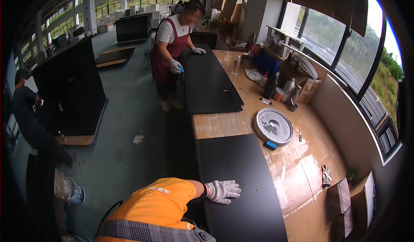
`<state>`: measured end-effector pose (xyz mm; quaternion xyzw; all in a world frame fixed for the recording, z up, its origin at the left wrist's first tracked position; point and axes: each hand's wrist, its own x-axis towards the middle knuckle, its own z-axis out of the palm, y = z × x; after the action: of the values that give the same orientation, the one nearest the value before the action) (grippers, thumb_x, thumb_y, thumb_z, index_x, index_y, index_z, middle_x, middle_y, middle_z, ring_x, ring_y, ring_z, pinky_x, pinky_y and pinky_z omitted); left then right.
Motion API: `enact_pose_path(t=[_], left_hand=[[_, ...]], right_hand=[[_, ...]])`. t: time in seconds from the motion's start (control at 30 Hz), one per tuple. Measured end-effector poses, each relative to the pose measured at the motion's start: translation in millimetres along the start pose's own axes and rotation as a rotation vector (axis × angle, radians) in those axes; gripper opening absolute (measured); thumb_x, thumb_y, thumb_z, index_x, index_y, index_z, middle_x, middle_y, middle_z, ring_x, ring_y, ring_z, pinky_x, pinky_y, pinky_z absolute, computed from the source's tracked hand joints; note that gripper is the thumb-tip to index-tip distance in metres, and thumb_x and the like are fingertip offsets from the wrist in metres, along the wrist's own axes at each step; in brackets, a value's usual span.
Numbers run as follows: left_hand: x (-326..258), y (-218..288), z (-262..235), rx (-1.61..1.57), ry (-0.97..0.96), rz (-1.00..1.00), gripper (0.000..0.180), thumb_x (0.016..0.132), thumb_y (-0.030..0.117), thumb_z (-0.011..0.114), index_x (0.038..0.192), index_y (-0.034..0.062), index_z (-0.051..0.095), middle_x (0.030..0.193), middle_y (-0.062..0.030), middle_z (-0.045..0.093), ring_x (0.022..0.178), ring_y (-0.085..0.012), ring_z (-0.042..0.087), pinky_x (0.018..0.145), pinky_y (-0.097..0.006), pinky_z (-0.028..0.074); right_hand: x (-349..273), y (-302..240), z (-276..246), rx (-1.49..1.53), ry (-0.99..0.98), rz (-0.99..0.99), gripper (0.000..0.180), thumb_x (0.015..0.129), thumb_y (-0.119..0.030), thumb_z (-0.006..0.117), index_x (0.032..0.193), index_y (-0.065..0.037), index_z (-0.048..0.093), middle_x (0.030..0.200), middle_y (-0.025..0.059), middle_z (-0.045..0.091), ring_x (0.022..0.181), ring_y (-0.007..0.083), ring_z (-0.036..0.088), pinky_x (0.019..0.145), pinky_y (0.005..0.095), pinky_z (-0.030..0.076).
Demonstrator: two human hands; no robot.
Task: Cleaning and moving furniture panels in a factory environment.
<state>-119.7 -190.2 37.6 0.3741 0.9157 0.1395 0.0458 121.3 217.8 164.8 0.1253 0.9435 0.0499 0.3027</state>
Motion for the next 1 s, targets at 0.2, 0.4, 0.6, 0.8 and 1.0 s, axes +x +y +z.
enact_pose_path(t=[0.2,0.4,0.6,0.8,1.0], left_hand=[[-3,0,-1,0.004,-0.016,-0.029,0.053,0.093,0.039,0.048,0.137,0.0099,0.046,0.147,-0.0133,0.037,0.140,-0.0307,0.028,0.117,-0.046,0.016],[-9,9,3,-0.032,-0.052,-0.016,0.054,0.093,0.039,0.047,0.138,0.0091,0.045,0.148,-0.0139,0.035,0.140,-0.0319,0.026,0.117,-0.045,0.014],[-4,6,-5,0.033,0.096,0.019,0.050,0.089,0.039,0.055,0.128,0.0091,0.055,0.140,-0.0145,0.046,0.134,-0.0323,0.037,0.115,-0.047,0.021],[4,-6,0,0.062,0.188,0.062,0.051,0.081,0.030,0.064,0.127,0.0099,0.055,0.137,-0.0140,0.049,0.131,-0.0342,0.041,0.114,-0.048,0.025],[4,-6,13,0.070,0.164,0.082,0.052,0.082,0.025,0.064,0.131,0.0109,0.053,0.141,-0.0129,0.045,0.134,-0.0353,0.036,0.114,-0.047,0.023]], right_hand=[[-1,-4,-2,-0.031,0.050,0.015,0.022,0.083,-0.023,0.066,0.065,-0.012,0.068,0.063,0.0083,0.065,0.047,0.0218,0.060,0.044,0.0363,0.046],[-13,7,31,-0.034,0.207,0.001,0.020,0.081,-0.019,0.064,0.063,-0.012,0.067,0.063,0.0083,0.065,0.050,0.0204,0.061,0.047,0.0392,0.048],[-15,-39,4,-0.205,0.493,0.355,0.017,0.077,-0.019,0.069,0.060,-0.018,0.067,0.062,0.0066,0.066,0.055,0.0229,0.065,0.051,0.0376,0.053],[33,27,133,0.175,0.672,0.585,0.052,0.076,-0.054,0.057,0.113,-0.017,0.058,0.119,0.0077,0.049,0.110,0.0294,0.047,0.099,0.0459,0.034],[24,20,79,0.148,0.561,0.625,0.026,0.077,-0.040,0.058,0.088,-0.017,0.060,0.092,0.0060,0.060,0.084,0.0259,0.058,0.073,0.0415,0.043]])
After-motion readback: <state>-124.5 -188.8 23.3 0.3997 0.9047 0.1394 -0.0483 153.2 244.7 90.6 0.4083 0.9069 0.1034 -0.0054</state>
